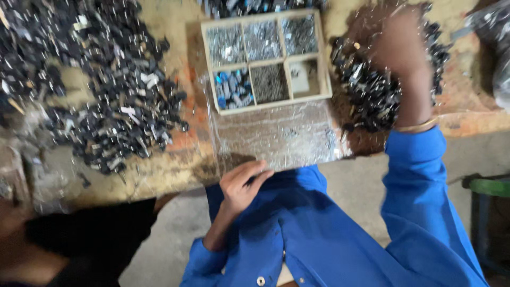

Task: The person sits at a workbench covered with piles of lock parts and assembles padlock cylinder cores. They pick small blue and metal components from a compartment tray, insert them into a lock body held in their hands, press the parts into place, and set finished cores into the tray compartment.

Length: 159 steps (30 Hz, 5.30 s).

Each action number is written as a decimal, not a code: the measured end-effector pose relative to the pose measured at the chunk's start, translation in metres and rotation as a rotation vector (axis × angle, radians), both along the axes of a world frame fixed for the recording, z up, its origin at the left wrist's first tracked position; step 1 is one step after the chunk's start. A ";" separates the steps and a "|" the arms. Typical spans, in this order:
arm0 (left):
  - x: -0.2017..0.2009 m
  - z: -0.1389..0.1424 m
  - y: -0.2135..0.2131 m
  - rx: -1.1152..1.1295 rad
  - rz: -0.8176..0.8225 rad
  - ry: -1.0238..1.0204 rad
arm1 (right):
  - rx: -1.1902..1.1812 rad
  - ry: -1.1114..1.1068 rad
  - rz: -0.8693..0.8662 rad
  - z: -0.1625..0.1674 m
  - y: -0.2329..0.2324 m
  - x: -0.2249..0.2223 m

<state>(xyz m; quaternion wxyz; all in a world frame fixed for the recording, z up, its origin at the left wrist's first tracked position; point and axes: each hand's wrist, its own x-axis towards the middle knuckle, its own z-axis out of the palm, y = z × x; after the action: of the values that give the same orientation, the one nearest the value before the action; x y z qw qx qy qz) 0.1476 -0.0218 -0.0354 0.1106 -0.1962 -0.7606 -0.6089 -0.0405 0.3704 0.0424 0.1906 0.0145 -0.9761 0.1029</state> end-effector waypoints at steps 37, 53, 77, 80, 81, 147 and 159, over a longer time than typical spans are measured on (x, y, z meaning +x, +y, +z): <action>-0.177 0.065 -0.003 -0.874 -0.226 -0.106 | -0.078 -0.147 0.176 -0.026 -0.124 0.135; -0.157 0.058 0.001 -0.125 -0.194 -0.332 | -0.126 -0.324 0.496 -0.031 -0.171 0.021; -0.145 0.038 0.016 0.026 -0.081 -0.345 | -0.707 -0.171 0.509 -0.034 -0.147 0.028; -0.145 0.036 0.018 0.015 -0.076 -0.356 | -1.238 -0.433 0.557 -0.036 -0.150 0.031; -0.145 0.035 0.018 0.025 -0.076 -0.364 | -1.279 -0.485 0.553 -0.036 -0.150 0.032; -0.144 0.035 0.021 0.107 -0.133 -0.288 | -1.380 -0.405 0.509 -0.043 -0.151 0.053; -0.141 0.031 0.023 0.197 -0.173 -0.332 | -1.517 -0.646 0.515 -0.041 -0.151 0.051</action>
<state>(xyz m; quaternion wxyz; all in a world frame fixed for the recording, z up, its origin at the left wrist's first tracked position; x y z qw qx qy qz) 0.0062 0.0011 -0.0039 -0.0501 -0.1461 -0.6854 -0.7115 0.0102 0.2196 0.0015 -0.1673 0.0744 -0.6164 0.7658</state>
